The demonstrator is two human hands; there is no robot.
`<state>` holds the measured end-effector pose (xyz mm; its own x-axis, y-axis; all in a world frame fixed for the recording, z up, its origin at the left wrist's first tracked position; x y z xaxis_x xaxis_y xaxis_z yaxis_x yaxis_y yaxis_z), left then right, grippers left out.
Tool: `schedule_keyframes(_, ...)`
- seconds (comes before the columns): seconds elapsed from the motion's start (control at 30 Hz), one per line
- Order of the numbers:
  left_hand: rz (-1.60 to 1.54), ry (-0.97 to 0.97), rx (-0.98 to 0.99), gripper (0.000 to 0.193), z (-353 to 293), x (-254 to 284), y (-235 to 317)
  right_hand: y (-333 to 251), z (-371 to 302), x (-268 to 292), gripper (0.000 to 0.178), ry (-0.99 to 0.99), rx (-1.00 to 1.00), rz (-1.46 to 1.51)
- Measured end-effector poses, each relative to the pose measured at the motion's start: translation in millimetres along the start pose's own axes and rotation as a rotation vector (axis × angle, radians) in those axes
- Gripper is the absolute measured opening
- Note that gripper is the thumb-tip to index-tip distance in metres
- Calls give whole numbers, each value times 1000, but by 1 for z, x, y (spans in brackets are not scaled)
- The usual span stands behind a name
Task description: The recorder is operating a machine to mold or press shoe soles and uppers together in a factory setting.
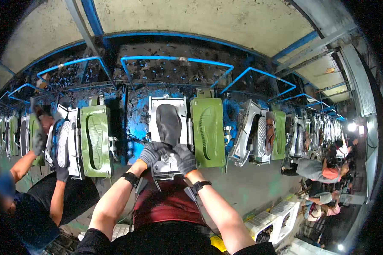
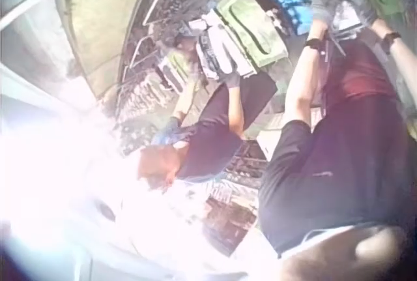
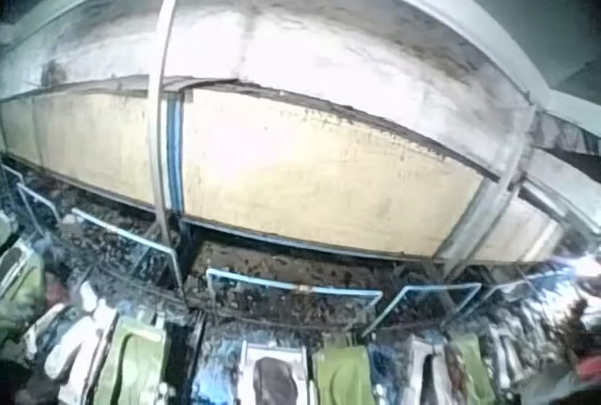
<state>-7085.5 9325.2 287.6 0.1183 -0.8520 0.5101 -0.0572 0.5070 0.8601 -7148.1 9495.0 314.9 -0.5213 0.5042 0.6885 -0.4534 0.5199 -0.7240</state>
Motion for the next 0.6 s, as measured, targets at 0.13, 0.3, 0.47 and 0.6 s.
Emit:
schedule_keyframes(0.13, -821, 244, 687, 25, -23, -28, 2, 19, -2, -14, 21, 39, -578, 786)
schedule_keyframes(0.3, -902, 487, 750, 23, -37, -42, 0, 16, 2, -27, 22, 54, -643, 797)
schedule_keyframes(0.47, -701, 476, 781, 33, -54, -49, 14, 26, -22, -15, 23, -209, -540, 447)
schedule_keyframes(0.6, 560, -103, 370, 38, -26, -18, 7, 23, -58, -14, 60, -259, 309, -364)
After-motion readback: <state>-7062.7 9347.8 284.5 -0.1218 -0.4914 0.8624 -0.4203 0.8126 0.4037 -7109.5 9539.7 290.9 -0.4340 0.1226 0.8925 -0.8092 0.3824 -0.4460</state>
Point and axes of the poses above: each hand's wrist, its own z-axis towards the middle knuckle, its own x-axis out of the back of the hand, y = z × x, the point moved 6 cm from there along z, towards the middle knuckle, and after that the axes turned 1 degree about x, right-handed, at the moved point
